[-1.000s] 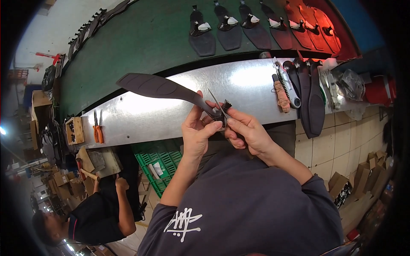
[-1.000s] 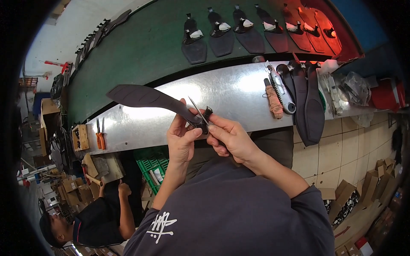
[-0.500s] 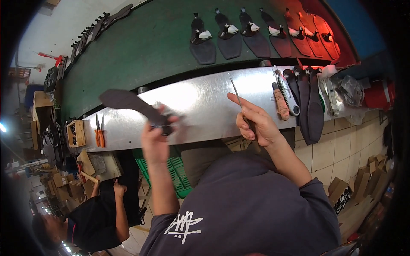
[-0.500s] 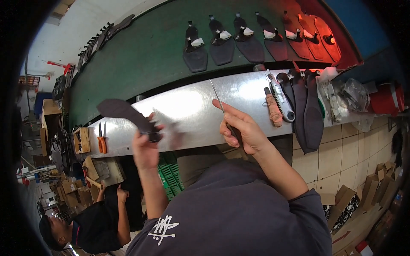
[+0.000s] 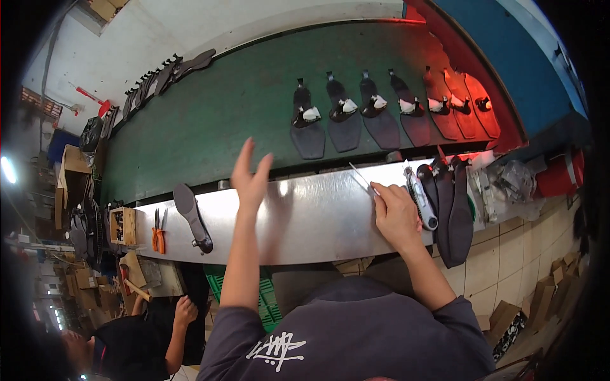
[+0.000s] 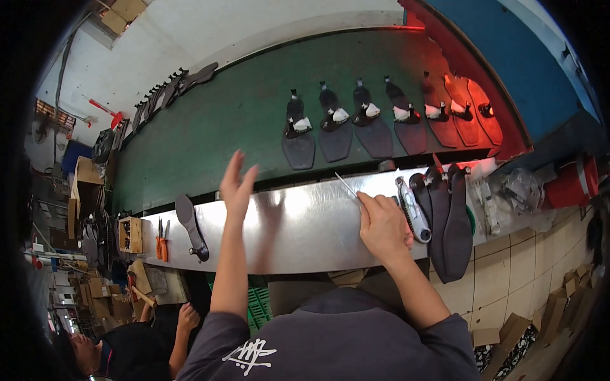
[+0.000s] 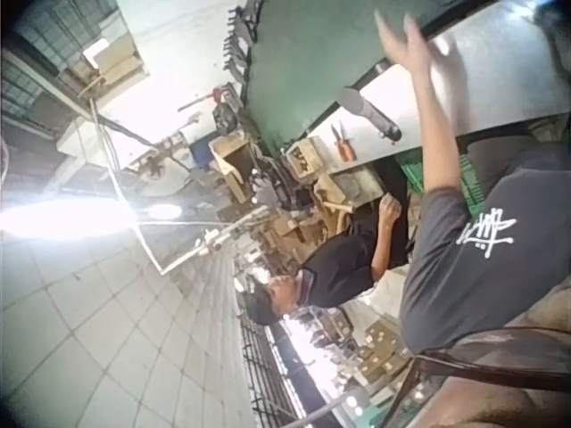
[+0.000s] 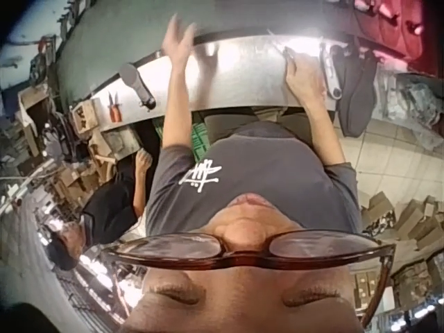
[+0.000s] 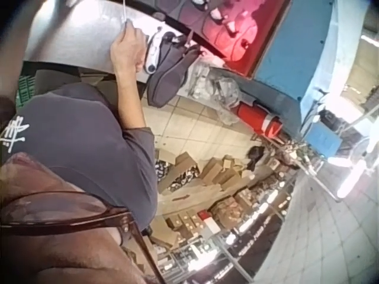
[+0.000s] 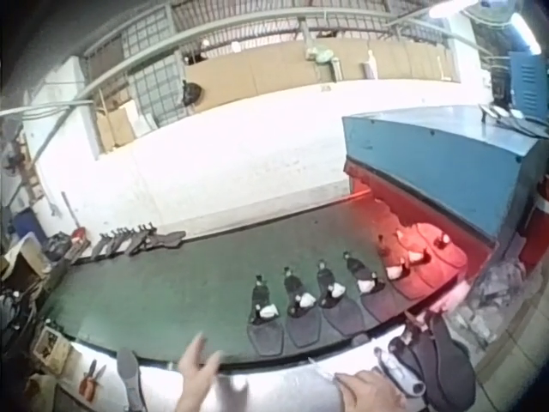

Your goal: Manually assemble and inspect shoe sole components in a factory setting.

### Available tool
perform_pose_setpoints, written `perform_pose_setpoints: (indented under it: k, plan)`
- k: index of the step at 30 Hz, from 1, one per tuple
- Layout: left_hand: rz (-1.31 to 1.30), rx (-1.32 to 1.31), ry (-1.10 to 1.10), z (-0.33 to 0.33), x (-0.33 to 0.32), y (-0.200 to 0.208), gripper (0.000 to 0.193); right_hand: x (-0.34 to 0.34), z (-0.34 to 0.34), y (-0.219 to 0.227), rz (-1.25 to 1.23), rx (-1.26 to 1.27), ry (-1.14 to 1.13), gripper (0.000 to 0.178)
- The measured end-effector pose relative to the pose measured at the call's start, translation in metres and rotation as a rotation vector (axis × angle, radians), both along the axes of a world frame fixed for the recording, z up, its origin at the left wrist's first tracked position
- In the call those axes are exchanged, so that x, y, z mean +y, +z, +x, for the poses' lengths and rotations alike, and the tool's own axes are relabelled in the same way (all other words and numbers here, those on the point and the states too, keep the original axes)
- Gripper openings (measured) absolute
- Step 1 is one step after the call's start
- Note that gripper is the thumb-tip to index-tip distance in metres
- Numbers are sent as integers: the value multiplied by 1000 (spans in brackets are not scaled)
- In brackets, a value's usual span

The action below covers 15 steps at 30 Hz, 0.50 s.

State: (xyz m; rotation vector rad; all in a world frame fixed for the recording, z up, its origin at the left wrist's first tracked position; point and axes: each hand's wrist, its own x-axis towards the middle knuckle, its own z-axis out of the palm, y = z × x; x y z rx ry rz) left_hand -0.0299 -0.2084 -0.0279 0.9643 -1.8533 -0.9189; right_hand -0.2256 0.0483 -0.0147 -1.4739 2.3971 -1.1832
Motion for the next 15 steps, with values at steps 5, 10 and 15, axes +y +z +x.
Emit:
perform_pose_setpoints:
  k: [5, 10, 15]
  plan:
    - [-246, -341, 71, -106, -53, -33, 53, 0, -3, -6, 61, 0, 10, 31]
    - [-216, -424, 34, -117, -48, -53, 44, 5, -10, -7, 95, 62, 31, 42]
    - [-341, -445, 203, -122, -11, -55, 36, 6, -8, -13, 121, 147, 85, 41]
